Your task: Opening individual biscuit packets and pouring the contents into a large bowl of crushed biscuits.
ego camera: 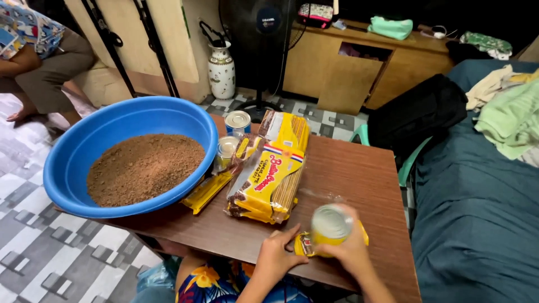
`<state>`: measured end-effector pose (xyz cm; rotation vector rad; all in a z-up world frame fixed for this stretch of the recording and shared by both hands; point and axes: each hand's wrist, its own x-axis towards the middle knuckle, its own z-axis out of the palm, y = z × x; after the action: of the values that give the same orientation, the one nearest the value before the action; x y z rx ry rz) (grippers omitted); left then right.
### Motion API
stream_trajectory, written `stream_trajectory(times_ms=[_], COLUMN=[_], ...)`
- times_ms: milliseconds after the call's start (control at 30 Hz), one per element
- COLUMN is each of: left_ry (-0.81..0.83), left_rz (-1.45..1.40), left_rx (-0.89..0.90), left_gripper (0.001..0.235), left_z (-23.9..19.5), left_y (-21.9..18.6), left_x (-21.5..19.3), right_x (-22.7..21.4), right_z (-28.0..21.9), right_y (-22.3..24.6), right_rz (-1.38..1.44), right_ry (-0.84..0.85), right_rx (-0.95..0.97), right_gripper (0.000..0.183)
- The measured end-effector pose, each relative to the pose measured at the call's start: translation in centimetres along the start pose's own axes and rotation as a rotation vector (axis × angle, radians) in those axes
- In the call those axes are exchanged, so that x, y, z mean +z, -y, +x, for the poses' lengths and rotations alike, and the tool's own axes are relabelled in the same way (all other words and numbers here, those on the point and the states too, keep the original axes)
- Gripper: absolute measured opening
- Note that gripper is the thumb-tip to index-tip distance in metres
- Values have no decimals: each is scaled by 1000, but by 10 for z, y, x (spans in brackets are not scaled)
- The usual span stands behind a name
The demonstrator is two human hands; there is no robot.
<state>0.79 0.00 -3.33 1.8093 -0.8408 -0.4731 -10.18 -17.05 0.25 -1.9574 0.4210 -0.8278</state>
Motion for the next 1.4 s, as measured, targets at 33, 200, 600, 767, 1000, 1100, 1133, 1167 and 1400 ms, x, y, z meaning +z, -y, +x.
stream_trajectory(times_ms=[33, 200, 600, 767, 1000, 1100, 1133, 1167, 1400], left_ry=[0, -54, -18, 10, 25, -10, -11, -19, 16], left_rz=[0, 0, 40, -46, -135, -94, -97, -56, -51], left_rx=[-4, -21, 89, 124, 56, 101, 102, 121, 85], left_gripper=[88, 85, 80, 68, 74, 73, 73, 75, 82], left_z=[4, 7, 1, -8, -8, -6, -5, -5, -6], left_y=[3, 12, -2, -42, -43, -29, -28, -27, -33], left_x=[-1, 8, -2, -22, -22, -15, -14, -12, -17], right_x=[-4, -9, 0, -2, -6, 14, 11, 8, 7], right_z=[5, -2, -3, 3, 5, -3, 0, 3, 3], right_y=[11, 12, 9, 22, 49, 17, 25, 34, 9], right_rz=[1, 126, 114, 73, 147, 211, 209, 118, 97], right_ry=[3, 20, 205, 213, 85, 204, 206, 201, 188], right_rx=[3, -190, -9, 16, -164, -29, -30, -42, -8], right_gripper=[100, 91, 91, 90, 92, 89, 89, 90, 93])
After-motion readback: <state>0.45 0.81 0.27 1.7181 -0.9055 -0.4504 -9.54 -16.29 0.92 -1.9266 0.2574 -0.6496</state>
